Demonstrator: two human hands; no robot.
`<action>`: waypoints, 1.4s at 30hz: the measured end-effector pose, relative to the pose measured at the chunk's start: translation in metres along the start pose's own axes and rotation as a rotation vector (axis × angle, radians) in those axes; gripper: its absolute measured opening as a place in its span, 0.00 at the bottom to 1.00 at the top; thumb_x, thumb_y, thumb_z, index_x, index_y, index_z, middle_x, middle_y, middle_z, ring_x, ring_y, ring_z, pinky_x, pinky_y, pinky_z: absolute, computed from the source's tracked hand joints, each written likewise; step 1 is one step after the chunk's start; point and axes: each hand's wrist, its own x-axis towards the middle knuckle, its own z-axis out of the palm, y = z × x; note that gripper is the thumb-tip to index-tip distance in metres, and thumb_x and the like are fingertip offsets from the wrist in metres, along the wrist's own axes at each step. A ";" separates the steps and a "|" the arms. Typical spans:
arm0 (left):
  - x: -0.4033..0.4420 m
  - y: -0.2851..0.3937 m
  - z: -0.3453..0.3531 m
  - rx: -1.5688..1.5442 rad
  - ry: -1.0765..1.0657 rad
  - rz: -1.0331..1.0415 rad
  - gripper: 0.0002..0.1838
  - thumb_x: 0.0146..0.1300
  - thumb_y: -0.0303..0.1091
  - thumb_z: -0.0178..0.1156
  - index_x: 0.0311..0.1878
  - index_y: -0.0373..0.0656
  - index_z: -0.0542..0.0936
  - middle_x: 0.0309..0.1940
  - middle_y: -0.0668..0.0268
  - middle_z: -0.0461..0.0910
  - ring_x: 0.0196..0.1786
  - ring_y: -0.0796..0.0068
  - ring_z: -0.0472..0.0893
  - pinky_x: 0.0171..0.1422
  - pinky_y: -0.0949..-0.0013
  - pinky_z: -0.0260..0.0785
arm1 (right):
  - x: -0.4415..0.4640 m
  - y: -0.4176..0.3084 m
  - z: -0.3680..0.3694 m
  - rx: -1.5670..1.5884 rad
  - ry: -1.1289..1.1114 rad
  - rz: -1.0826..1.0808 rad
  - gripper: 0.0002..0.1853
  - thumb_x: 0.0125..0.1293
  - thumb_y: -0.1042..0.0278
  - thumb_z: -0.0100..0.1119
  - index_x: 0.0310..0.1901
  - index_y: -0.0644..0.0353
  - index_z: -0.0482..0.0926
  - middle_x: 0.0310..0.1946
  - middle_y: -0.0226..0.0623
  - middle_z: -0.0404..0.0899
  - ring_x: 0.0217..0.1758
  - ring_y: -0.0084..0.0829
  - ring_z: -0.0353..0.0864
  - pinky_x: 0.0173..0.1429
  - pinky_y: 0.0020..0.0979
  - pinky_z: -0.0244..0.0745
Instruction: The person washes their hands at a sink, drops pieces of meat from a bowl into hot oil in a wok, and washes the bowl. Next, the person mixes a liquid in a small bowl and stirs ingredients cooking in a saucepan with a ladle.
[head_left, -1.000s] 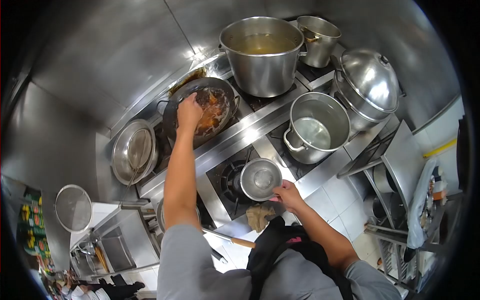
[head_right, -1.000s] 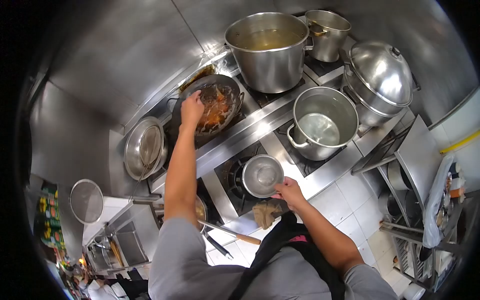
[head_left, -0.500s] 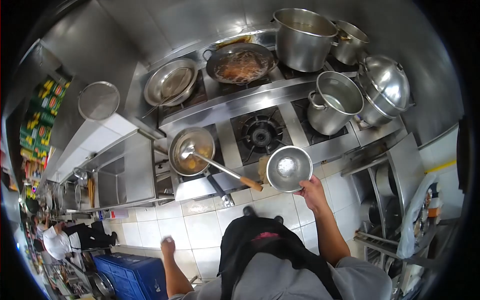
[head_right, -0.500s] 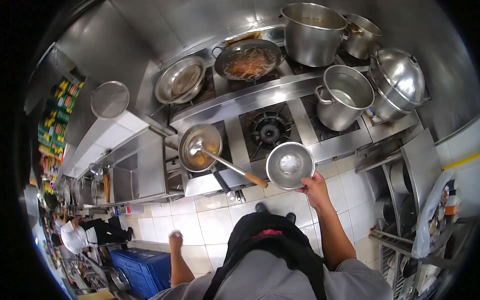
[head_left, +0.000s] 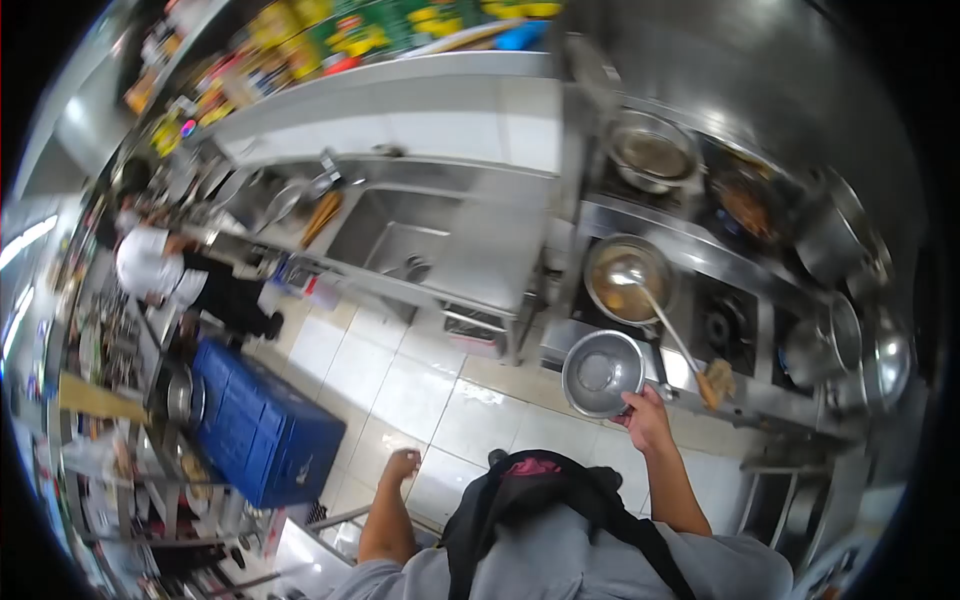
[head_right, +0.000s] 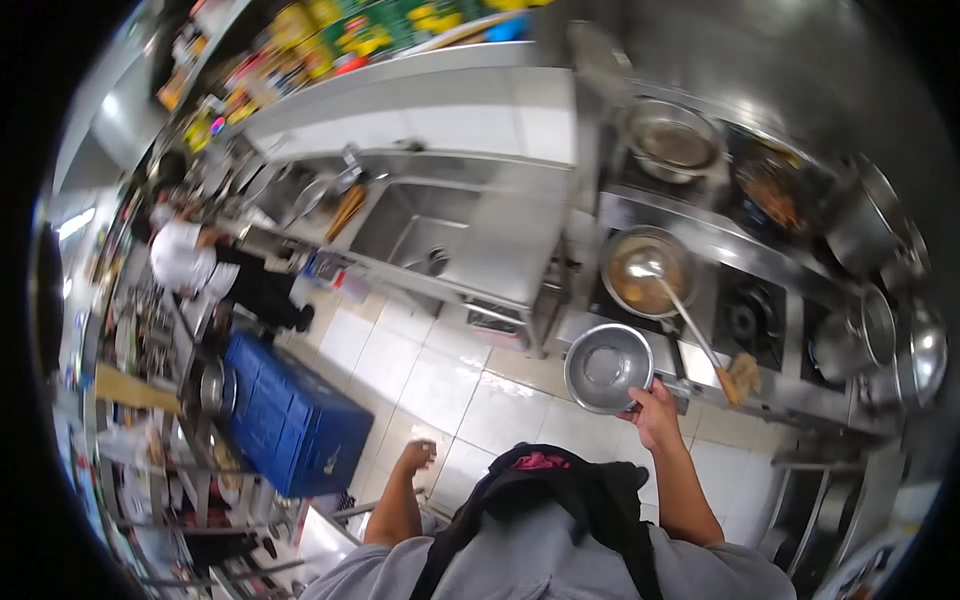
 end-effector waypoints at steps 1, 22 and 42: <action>-0.006 0.017 -0.016 -0.073 0.020 -0.072 0.12 0.65 0.35 0.57 0.49 0.51 0.84 0.37 0.67 0.85 0.37 0.73 0.83 0.34 0.66 0.75 | 0.010 0.008 0.022 0.017 -0.005 0.025 0.14 0.69 0.74 0.58 0.55 0.59 0.75 0.45 0.37 0.83 0.42 0.33 0.87 0.42 0.39 0.89; 0.307 0.321 -0.257 -0.071 0.287 0.779 0.16 0.68 0.34 0.58 0.56 0.43 0.84 0.40 0.56 0.88 0.43 0.62 0.88 0.50 0.63 0.79 | 0.305 0.044 0.357 -0.026 -0.118 0.096 0.19 0.66 0.75 0.56 0.60 0.59 0.72 0.53 0.43 0.80 0.51 0.43 0.84 0.49 0.52 0.87; 0.509 0.530 -0.424 0.371 -0.060 1.141 0.07 0.55 0.27 0.59 0.33 0.39 0.86 0.33 0.54 0.87 0.40 0.48 0.86 0.51 0.53 0.80 | 0.580 0.155 0.649 -0.267 0.153 0.180 0.18 0.63 0.77 0.54 0.55 0.59 0.68 0.46 0.43 0.76 0.47 0.45 0.83 0.50 0.59 0.86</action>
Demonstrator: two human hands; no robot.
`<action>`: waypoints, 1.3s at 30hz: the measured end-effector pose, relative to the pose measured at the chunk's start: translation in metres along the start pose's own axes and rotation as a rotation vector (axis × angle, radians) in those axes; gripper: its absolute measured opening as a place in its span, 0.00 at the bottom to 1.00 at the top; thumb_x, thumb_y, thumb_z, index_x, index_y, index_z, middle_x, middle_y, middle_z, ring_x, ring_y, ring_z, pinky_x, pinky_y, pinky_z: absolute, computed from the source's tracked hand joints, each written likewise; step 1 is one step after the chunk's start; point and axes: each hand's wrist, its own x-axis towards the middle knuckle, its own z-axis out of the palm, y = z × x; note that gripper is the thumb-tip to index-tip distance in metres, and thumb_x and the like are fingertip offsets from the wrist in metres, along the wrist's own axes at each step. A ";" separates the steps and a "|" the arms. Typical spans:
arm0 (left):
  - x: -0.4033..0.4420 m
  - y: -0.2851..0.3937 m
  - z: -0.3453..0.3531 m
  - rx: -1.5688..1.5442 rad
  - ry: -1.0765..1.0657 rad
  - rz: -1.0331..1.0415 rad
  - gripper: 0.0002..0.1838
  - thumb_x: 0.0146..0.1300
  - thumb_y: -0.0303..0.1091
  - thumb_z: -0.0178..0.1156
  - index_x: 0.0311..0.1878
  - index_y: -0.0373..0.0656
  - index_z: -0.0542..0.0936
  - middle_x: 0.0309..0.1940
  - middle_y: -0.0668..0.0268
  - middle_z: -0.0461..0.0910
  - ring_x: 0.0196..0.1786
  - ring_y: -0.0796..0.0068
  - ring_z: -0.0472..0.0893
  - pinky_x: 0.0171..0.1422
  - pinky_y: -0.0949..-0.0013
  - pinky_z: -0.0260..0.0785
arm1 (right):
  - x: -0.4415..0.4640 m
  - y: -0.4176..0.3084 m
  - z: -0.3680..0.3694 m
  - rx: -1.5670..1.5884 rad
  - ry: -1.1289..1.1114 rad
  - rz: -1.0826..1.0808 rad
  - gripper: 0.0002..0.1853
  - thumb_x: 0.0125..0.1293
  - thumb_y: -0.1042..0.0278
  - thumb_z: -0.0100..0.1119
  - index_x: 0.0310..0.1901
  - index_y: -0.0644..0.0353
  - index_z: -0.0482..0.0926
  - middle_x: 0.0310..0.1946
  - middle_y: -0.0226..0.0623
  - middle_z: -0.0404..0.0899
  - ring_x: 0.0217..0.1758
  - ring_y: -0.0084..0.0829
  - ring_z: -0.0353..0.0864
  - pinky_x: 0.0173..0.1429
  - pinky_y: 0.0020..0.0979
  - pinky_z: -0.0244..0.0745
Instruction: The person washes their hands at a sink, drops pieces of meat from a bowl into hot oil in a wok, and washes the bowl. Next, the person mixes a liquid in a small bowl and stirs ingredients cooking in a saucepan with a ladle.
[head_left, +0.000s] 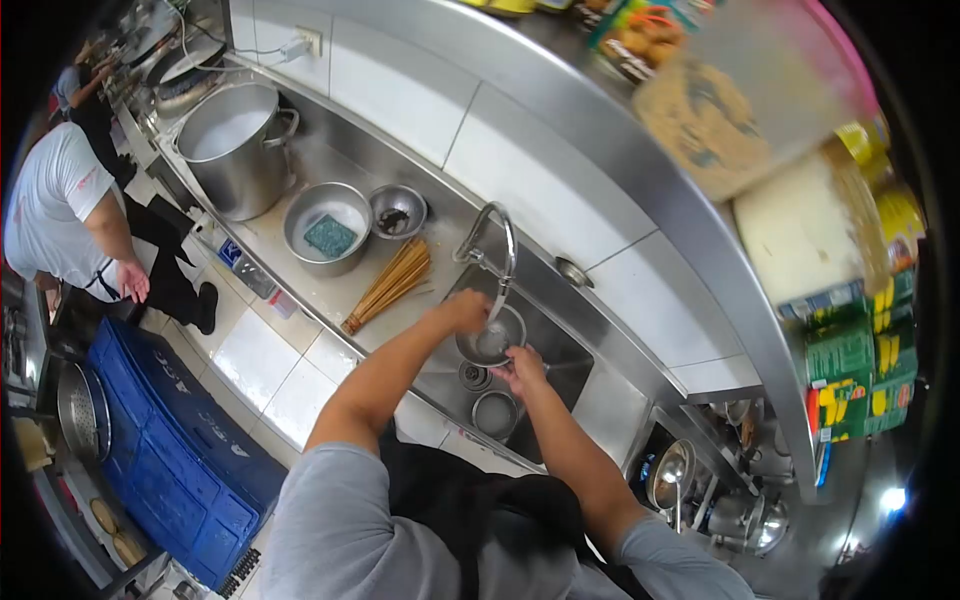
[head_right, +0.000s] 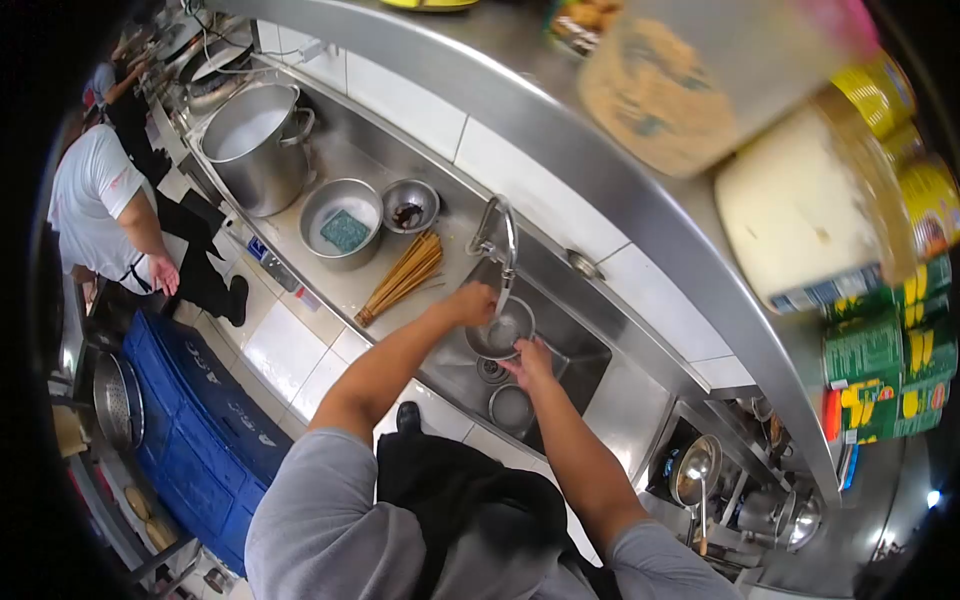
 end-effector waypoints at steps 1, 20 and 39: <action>-0.003 -0.014 0.017 -0.011 0.001 -0.012 0.07 0.55 0.27 0.59 0.33 0.39 0.86 0.33 0.54 0.87 0.40 0.48 0.86 0.51 0.53 0.80 | 0.002 -0.004 0.017 -0.015 -0.040 -0.008 0.17 0.63 0.77 0.54 0.54 0.59 0.69 0.45 0.42 0.77 0.45 0.44 0.83 0.47 0.57 0.87; -0.094 -0.024 0.127 0.556 0.255 0.162 0.32 0.67 0.45 0.58 0.72 0.45 0.70 0.66 0.44 0.73 0.68 0.50 0.75 0.75 0.47 0.62 | 0.043 -0.065 0.061 -0.916 -0.167 0.058 0.23 0.57 0.74 0.57 0.57 0.63 0.78 0.51 0.46 0.82 0.46 0.47 0.85 0.36 0.56 0.86; -0.074 0.012 0.149 -0.376 0.360 -0.698 0.18 0.70 0.52 0.59 0.44 0.47 0.84 0.40 0.52 0.86 0.48 0.43 0.84 0.53 0.47 0.76 | 0.108 0.228 -0.203 -0.479 0.344 0.479 0.25 0.70 0.61 0.57 0.63 0.69 0.74 0.60 0.48 0.78 0.60 0.40 0.80 0.62 0.44 0.74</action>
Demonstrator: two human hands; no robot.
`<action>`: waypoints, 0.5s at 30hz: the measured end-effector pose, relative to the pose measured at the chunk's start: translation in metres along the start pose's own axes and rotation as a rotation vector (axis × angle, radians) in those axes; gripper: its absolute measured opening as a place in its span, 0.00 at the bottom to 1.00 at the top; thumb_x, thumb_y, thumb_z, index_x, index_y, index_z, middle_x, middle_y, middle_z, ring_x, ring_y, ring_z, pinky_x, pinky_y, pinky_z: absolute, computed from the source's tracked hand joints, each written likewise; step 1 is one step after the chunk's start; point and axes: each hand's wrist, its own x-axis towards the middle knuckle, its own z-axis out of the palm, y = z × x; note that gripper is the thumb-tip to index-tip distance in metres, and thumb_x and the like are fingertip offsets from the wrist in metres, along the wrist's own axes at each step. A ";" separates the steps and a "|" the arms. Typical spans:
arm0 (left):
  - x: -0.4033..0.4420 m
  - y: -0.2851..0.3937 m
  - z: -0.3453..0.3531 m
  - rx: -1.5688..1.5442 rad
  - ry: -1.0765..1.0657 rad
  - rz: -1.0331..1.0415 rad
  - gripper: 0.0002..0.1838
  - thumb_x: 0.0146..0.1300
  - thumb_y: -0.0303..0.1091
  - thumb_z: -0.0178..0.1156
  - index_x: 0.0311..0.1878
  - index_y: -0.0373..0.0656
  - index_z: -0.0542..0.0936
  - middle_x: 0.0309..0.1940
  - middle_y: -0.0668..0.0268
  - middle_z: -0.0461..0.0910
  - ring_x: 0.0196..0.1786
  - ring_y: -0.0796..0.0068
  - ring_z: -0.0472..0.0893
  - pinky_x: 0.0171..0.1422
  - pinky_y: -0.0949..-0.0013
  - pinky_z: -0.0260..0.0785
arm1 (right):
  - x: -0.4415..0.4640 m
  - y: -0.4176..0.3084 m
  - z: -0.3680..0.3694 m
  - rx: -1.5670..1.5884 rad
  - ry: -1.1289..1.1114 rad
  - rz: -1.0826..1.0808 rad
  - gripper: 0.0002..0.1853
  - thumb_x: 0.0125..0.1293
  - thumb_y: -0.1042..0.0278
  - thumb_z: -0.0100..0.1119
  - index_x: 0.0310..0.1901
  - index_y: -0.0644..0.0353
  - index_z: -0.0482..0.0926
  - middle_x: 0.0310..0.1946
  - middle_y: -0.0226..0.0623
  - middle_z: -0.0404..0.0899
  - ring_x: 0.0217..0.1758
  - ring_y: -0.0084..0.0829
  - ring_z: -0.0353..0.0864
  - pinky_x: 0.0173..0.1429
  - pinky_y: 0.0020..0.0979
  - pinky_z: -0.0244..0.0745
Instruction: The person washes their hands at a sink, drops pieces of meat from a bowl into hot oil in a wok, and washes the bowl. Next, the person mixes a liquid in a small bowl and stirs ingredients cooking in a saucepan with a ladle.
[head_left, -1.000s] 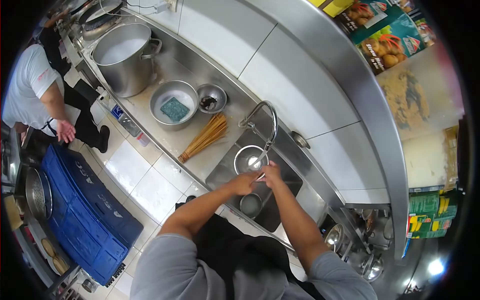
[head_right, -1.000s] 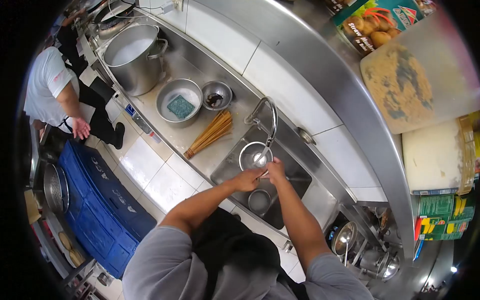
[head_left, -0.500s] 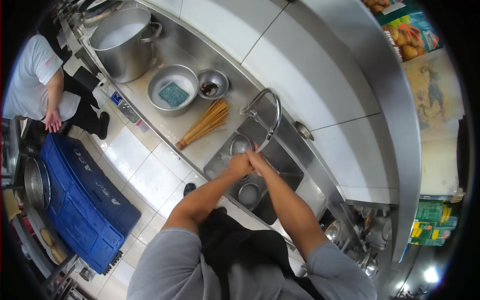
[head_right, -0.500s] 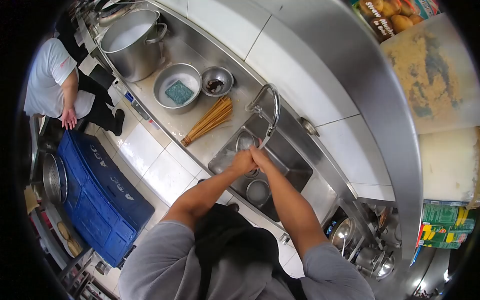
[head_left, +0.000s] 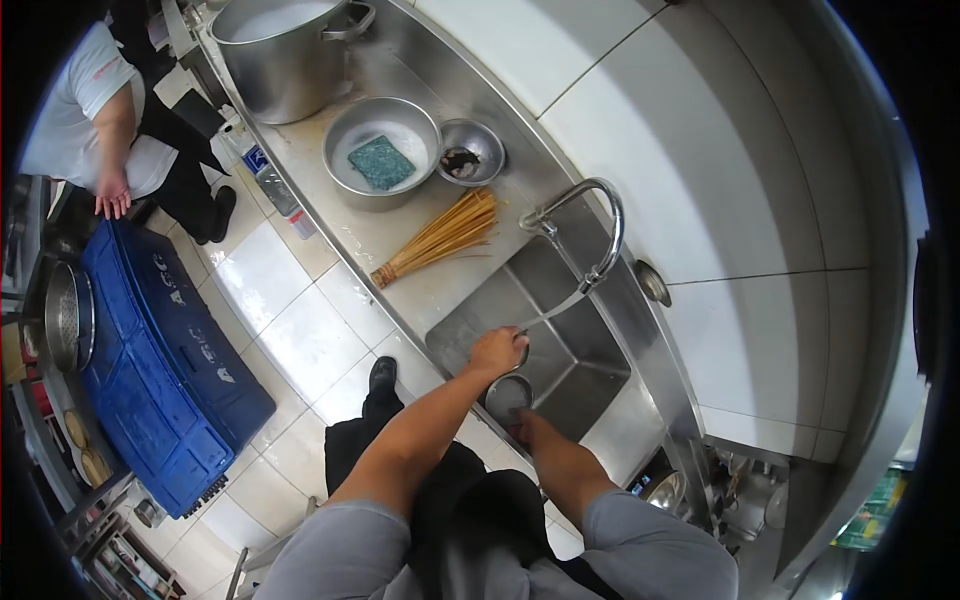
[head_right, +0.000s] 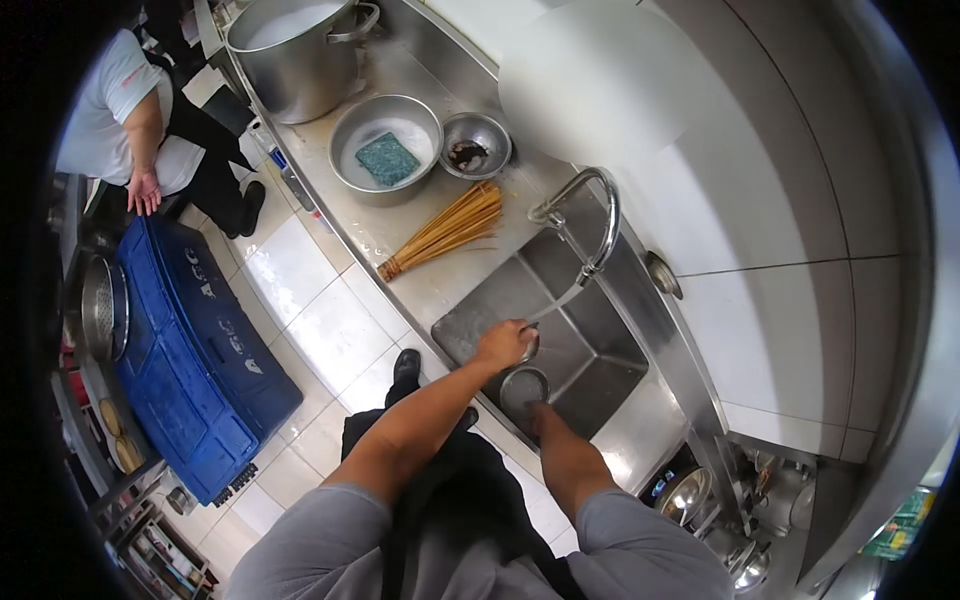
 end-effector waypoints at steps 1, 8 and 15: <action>-0.001 -0.005 -0.005 0.006 -0.002 -0.004 0.18 0.70 0.52 0.59 0.44 0.47 0.84 0.40 0.52 0.86 0.48 0.43 0.84 0.53 0.47 0.76 | -0.025 -0.011 0.020 0.048 0.015 0.031 0.23 0.69 0.62 0.57 0.60 0.70 0.74 0.57 0.49 0.79 0.59 0.41 0.80 0.62 0.44 0.75; -0.022 -0.009 -0.067 -0.044 0.092 -0.027 0.18 0.73 0.48 0.56 0.41 0.42 0.83 0.39 0.45 0.83 0.46 0.38 0.82 0.49 0.43 0.73 | -0.137 -0.155 0.112 -0.925 0.276 -1.022 0.16 0.59 0.67 0.64 0.49 0.59 0.83 0.45 0.54 0.85 0.52 0.58 0.83 0.55 0.48 0.79; -0.060 0.008 -0.102 -0.250 0.182 0.166 0.11 0.73 0.38 0.55 0.44 0.39 0.80 0.36 0.45 0.82 0.42 0.36 0.81 0.45 0.46 0.73 | -0.147 -0.223 0.105 -0.600 0.243 -1.111 0.12 0.61 0.70 0.59 0.47 0.58 0.82 0.38 0.48 0.85 0.43 0.47 0.85 0.49 0.45 0.77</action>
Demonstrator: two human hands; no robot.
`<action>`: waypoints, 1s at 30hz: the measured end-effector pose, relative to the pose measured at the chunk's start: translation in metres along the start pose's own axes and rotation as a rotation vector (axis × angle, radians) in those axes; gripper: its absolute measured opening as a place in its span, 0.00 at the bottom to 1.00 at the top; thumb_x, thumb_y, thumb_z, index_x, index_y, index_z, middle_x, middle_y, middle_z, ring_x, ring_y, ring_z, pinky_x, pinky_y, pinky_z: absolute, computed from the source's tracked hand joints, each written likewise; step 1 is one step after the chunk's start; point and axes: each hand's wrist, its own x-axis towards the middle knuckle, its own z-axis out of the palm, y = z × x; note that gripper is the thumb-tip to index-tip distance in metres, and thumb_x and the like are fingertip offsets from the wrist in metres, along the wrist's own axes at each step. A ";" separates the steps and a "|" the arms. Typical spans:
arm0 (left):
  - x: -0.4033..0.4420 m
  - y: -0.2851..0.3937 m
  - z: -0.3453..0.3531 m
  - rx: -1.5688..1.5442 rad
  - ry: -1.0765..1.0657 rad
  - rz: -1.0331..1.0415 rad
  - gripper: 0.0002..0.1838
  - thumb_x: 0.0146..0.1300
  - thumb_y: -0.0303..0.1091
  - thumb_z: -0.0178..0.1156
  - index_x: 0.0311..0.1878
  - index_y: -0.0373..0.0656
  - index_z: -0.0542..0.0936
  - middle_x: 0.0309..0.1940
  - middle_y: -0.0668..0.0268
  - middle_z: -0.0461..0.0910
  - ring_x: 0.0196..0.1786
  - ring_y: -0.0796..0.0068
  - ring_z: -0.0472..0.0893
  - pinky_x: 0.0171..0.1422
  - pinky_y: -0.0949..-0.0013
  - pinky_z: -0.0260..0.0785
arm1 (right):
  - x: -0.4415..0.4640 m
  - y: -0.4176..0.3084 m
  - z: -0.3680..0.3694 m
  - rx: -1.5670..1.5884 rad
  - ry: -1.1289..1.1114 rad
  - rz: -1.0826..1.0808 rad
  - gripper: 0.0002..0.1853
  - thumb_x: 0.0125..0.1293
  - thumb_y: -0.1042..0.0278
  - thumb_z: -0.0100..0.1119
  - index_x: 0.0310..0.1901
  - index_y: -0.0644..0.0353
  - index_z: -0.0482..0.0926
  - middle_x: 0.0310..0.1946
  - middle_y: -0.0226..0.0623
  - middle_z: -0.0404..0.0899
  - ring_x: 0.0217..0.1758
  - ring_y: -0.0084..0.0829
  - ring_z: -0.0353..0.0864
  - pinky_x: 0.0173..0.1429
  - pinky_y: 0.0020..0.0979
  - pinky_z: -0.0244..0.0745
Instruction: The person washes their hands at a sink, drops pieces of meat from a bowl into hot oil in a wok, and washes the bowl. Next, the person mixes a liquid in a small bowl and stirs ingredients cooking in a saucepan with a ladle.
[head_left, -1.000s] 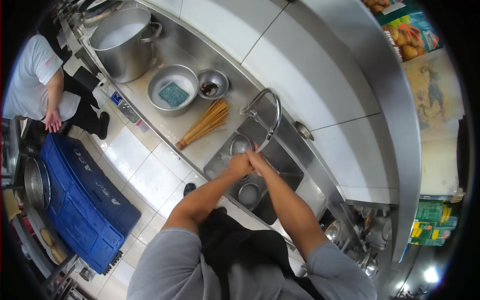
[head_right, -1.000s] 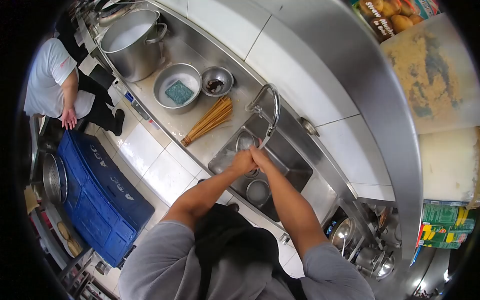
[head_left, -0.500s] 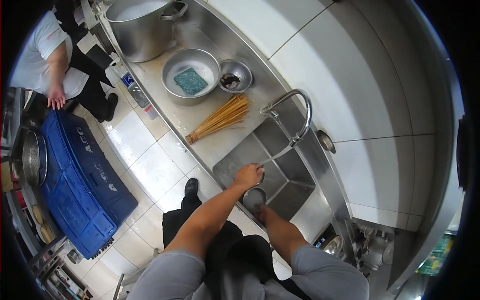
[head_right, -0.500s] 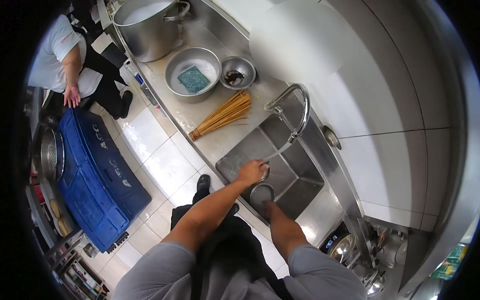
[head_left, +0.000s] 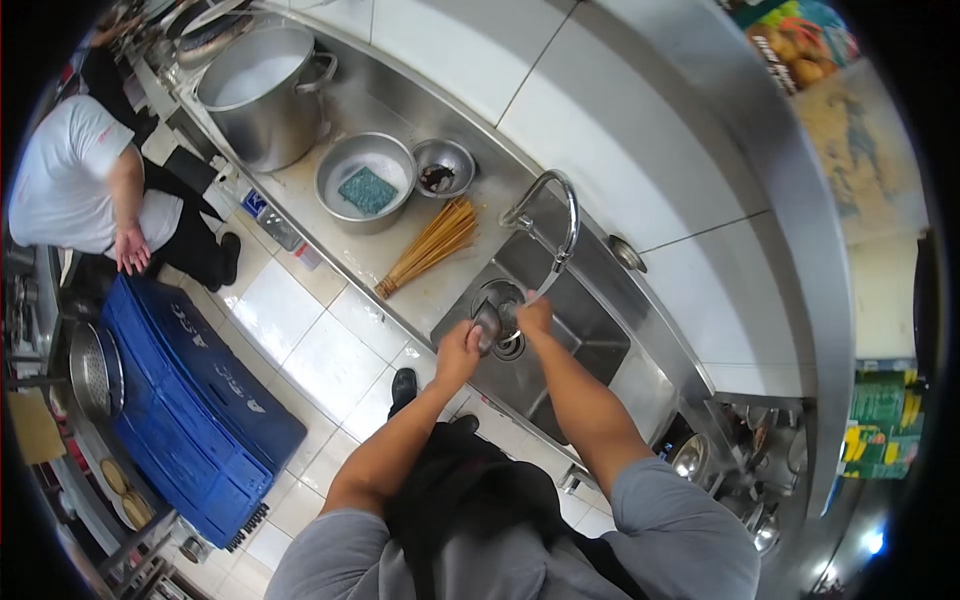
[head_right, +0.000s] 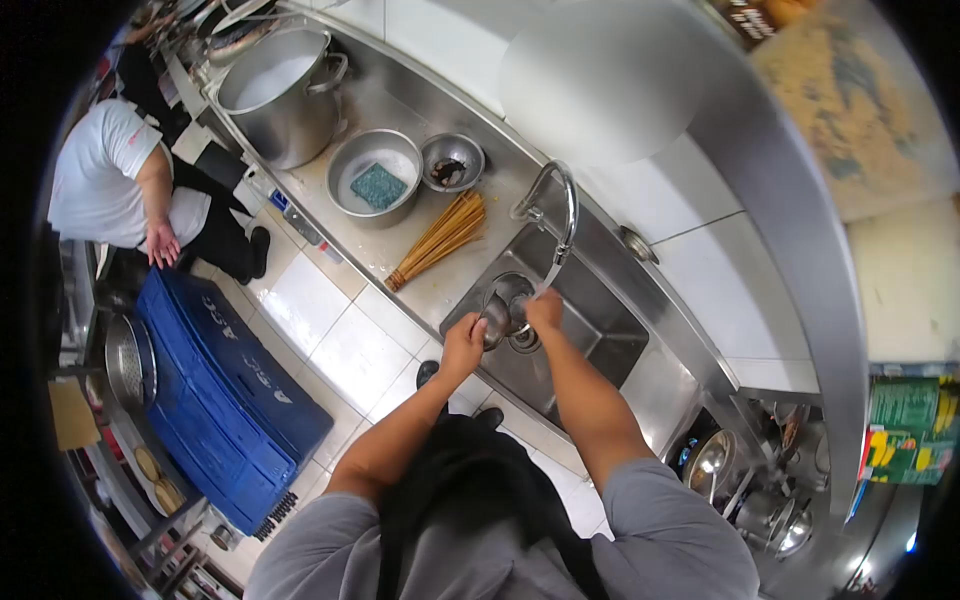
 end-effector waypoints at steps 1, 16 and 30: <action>-0.005 0.006 -0.006 -0.096 0.007 0.030 0.10 0.73 0.34 0.56 0.47 0.38 0.80 0.35 0.45 0.82 0.42 0.36 0.81 0.45 0.47 0.73 | 0.000 0.017 0.001 0.314 0.088 0.097 0.14 0.59 0.70 0.64 0.48 0.54 0.83 0.34 0.40 0.85 0.41 0.39 0.86 0.46 0.41 0.77; 0.059 0.016 0.013 0.452 -0.402 0.299 0.19 0.66 0.29 0.58 0.60 0.50 0.79 0.39 0.46 0.85 0.45 0.42 0.85 0.50 0.43 0.74 | -0.073 0.000 -0.096 1.632 -0.053 0.821 0.08 0.59 0.80 0.57 0.32 0.56 0.68 0.24 0.31 0.62 0.21 0.24 0.58 0.22 0.28 0.53; 0.044 0.085 -0.004 0.423 -0.526 0.909 0.19 0.51 0.25 0.60 0.47 0.49 0.86 0.44 0.64 0.85 0.50 0.59 0.82 0.52 0.56 0.71 | -0.076 -0.034 -0.109 1.365 -0.199 0.685 0.27 0.57 0.82 0.50 0.60 0.59 0.67 0.48 0.49 0.76 0.45 0.51 0.86 0.49 0.63 0.86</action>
